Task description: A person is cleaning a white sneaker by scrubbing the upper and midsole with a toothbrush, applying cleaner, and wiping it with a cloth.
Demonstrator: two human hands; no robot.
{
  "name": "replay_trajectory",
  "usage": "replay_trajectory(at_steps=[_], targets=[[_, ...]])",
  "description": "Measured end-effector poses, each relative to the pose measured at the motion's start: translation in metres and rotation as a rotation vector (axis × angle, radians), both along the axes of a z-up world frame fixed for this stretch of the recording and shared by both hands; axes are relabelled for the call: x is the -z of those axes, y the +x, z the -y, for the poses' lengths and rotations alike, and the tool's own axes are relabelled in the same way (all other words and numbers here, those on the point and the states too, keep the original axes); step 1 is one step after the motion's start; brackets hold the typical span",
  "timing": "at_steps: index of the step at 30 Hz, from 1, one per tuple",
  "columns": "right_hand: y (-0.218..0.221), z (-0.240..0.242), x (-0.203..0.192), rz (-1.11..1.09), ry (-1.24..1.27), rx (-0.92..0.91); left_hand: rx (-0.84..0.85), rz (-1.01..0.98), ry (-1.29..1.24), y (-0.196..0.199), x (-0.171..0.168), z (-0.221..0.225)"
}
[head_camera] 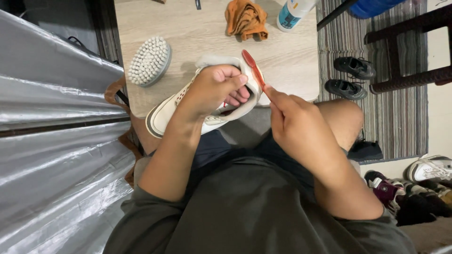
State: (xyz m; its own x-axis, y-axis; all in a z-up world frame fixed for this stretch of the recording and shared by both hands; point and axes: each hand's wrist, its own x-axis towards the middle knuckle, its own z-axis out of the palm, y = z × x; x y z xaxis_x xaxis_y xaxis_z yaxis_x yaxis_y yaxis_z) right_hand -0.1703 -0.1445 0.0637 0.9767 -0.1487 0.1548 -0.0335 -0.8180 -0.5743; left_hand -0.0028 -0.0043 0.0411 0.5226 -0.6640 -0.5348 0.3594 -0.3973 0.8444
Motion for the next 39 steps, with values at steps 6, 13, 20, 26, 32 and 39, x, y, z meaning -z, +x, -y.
replay_trajectory(at_steps=[6,13,20,26,32,39], targets=[[-0.035,-0.002,-0.019,-0.038,0.016,-0.004,-0.045,-0.077,0.051,-0.001,-0.014,0.004],[-0.043,0.008,-0.011,-0.045,0.119,0.046,-0.005,0.010,0.114,-0.007,-0.032,0.012],[-0.011,0.001,0.018,0.216,0.000,0.078,-0.110,0.007,-0.131,-0.005,0.027,0.011],[-0.040,0.002,0.027,0.159,-0.206,0.106,-0.118,0.002,-0.153,-0.006,0.022,0.011],[-0.049,0.001,-0.006,0.068,-0.152,0.073,-0.117,0.000,-0.176,-0.006,0.024,0.012],[-0.005,0.007,0.047,0.210,-0.208,0.073,-0.100,-0.003,-0.175,-0.005,0.035,0.014]])
